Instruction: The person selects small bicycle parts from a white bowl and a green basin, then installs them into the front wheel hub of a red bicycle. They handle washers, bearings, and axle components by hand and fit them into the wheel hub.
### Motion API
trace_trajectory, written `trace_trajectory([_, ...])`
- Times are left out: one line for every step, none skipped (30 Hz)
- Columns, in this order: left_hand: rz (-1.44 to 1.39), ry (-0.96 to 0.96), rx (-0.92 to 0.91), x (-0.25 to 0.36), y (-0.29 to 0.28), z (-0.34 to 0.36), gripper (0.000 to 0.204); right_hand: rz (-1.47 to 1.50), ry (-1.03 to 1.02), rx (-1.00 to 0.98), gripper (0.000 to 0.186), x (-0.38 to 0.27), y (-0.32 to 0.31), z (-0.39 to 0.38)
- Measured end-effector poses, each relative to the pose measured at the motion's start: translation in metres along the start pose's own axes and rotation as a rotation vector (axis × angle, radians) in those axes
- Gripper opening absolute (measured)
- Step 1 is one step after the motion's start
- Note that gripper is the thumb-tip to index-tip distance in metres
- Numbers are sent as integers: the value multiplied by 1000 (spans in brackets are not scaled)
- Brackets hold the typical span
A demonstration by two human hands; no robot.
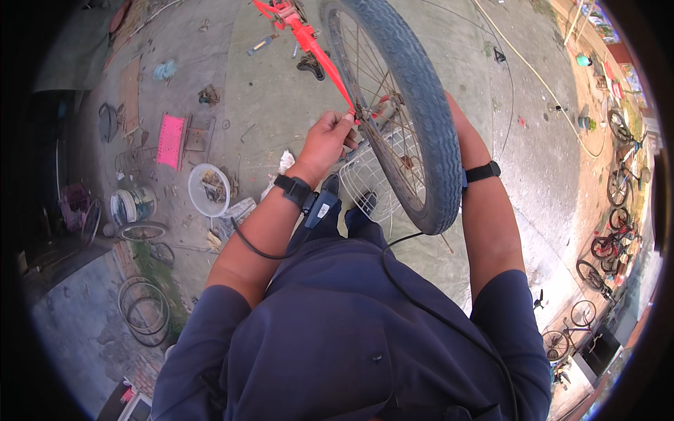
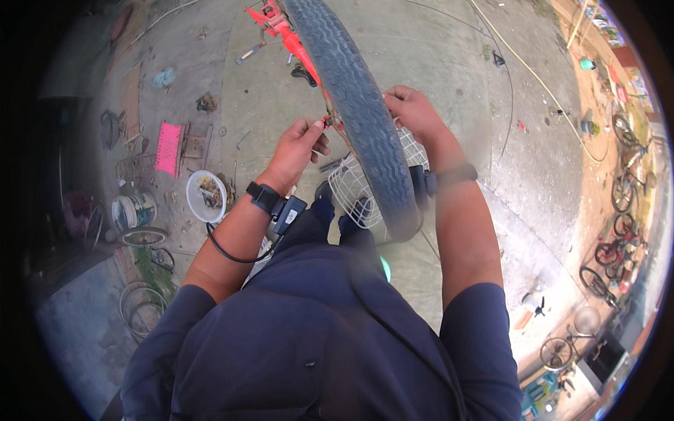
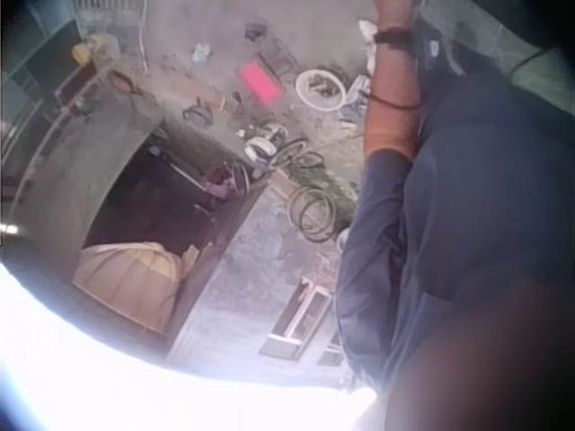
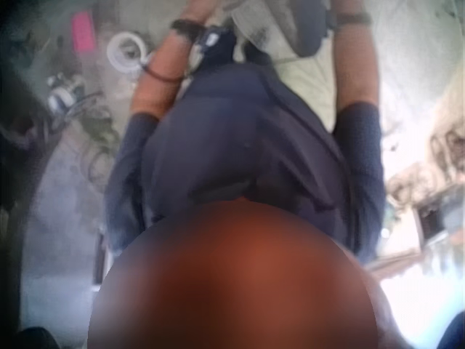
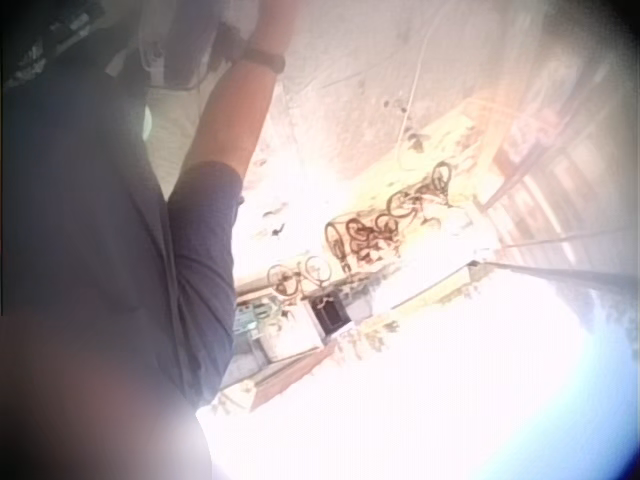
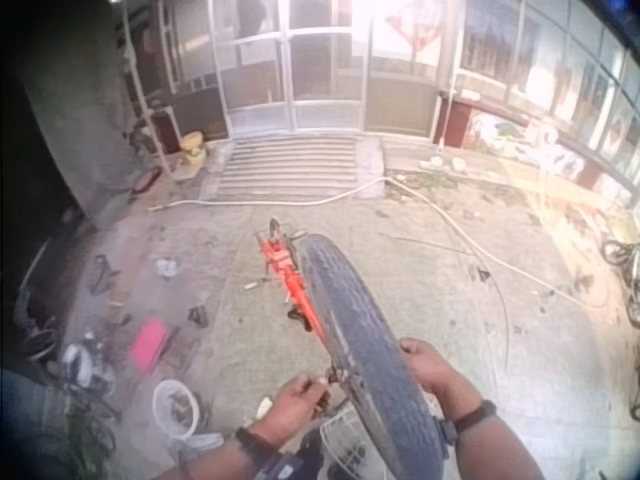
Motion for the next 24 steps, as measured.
trace_trajectory([-24, -40, -4, -1, -1, 1, 26, 7, -46, 17, 30, -1, 2, -4])
trace_trajectory([-45, -84, 0, -2, -2, 1, 25, -16, -160, -5, 31, -4, 4, -7])
trace_trajectory([-41, -70, 6, -2, -2, 1, 25, 14, -87, 44, 31, -3, 3, -6])
trace_trajectory([-34, -60, 22, -2, -1, 1, 24, 13, -83, 55, 30, -3, 2, -5])
trace_trajectory([-35, -45, 30, -2, -1, 0, 24, 15, -92, 53, 30, -4, 1, -4])
trace_trajectory([-24, -9, 31, -2, 1, 0, 26, 37, -38, 48, 30, -2, 0, -2])
trace_trajectory([-22, 32, 25, -1, 2, 0, 27, 61, 2, 30, 29, -2, 0, 1])
trace_trajectory([-19, 72, 18, -1, 2, -1, 29, 80, 95, 62, 29, 1, -2, 3])
trace_trajectory([-14, 70, 15, -1, 2, -1, 29, 77, 54, 7, 29, 0, -1, 2])
trace_trajectory([-10, 67, 11, -2, 1, -1, 29, 70, 66, 3, 29, 0, -2, -1])
trace_trajectory([-5, 64, 6, -2, 1, 0, 29, 56, 94, 17, 29, 0, -2, -4])
trace_trajectory([-8, 30, -3, -3, 0, 1, 27, 52, 46, 10, 29, -2, -1, -8])
trace_trajectory([-11, -5, -12, -3, -2, 2, 26, 41, 13, 21, 29, -4, 1, -11])
trace_trajectory([-10, -47, -18, -4, -3, 2, 25, 30, -20, 32, 29, -6, 3, -14])
trace_trajectory([-23, -49, -16, -4, -3, 2, 24, 53, -22, 22, 28, -8, 4, -17])
trace_trajectory([-32, -59, -13, -5, -3, 2, 23, 77, -23, 12, 28, -9, 5, -18])
trace_trajectory([-41, -69, -9, -5, -2, 2, 22, 81, -66, -29, 28, -12, 7, -19])
trace_trajectory([-35, -3, 31, -4, -1, 2, 21, 116, -4, 0, 27, -11, 6, -17])
trace_trajectory([-28, 62, 70, -4, 1, 1, 20, 133, 16, -1, 27, -11, 6, -14])
trace_trajectory([-26, 139, 104, -3, 2, 0, 19, 149, 36, -2, 26, -11, 6, -12])
trace_trajectory([-25, 145, 95, -4, 1, 1, 18, 139, 47, 0, 26, -10, 6, -11])
trace_trajectory([-28, 163, 81, -3, 1, 1, 18, 130, 57, 3, 27, -10, 6, -12])
trace_trajectory([-31, 182, 67, -3, 1, 1, 17, 116, 75, 33, 27, -9, 6, -13])
trace_trajectory([-33, 152, 56, -4, 0, 1, 18, 110, 10, 12, 27, -11, 7, -17])
Point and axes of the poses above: each hand's wrist, its own z-axis towards the middle knuckle, its own y-axis out of the palm, x = y × z, the point moved 3 cm from there along z, towards the middle knuckle, and after that the axes turned 15 degrees about y, right-handed, at the moved point
